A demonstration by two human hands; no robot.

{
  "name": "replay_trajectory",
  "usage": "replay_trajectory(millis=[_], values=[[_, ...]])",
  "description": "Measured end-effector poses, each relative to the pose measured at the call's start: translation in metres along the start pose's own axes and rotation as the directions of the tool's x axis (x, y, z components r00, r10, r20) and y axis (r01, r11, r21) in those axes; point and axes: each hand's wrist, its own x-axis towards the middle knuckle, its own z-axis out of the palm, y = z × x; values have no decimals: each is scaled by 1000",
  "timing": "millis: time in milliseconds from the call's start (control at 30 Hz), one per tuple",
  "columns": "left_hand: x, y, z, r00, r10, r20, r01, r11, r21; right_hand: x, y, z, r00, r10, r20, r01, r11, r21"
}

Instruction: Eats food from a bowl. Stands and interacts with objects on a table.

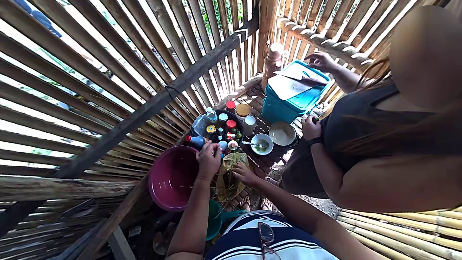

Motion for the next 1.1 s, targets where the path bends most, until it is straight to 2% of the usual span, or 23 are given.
replay_trajectory(millis=[67, 133, 167, 233, 333, 433, 633, 833, 900, 1000, 1067, 1100], values=[[10, -12, -4, 997, -27, -72, 26, 1000, -11, -6, -5, -5, 996, 9, 92, -8, 1000, -21], [15, -21, -3, 996, -47, -77, 46, 999, -5, -9, -4, -8, 991, -11, 131, 9, 1000, 19], [16, -25, -1, 998, -58, -34, 59, 998, 12, -10, -1, -9, 993, -19, 118, 11, 997, 70], [15, -31, 6, 987, -82, 141, 73, 995, 67, -12, 4, -9, 1000, 2, 29, -8, 981, 196], [9, -38, 20, 909, -107, 402, 76, 993, 92, -14, 13, -9, 984, 21, -179, 35, 952, 303], [2, -47, 27, 872, -148, 467, 104, 987, 119, -27, 11, -15, 966, 62, -250, 23, 946, 322], [10, -64, 13, 880, -240, 409, 191, 969, 158, -78, 31, -19, 933, 235, -272, -100, 896, 432], [29, -81, -5, 897, -325, 301, 271, 940, 208, -139, 67, -14, 851, 461, -251, -286, 809, 513], [36, -85, -9, 905, -332, 265, 283, 937, 208, -160, 77, -14, 803, 545, -241, -369, 772, 517], [52, -97, -7, 916, -359, 176, 327, 926, 187, -189, 85, -9, 687, 680, -257, -458, 680, 573], [67, -113, 0, 913, -399, 81, 392, 916, 90, -207, 92, -3, 626, 738, -251, -502, 628, 595], [75, -123, 6, 902, -430, 33, 430, 903, -13, -216, 94, 0, 605, 758, -244, -520, 608, 601]])
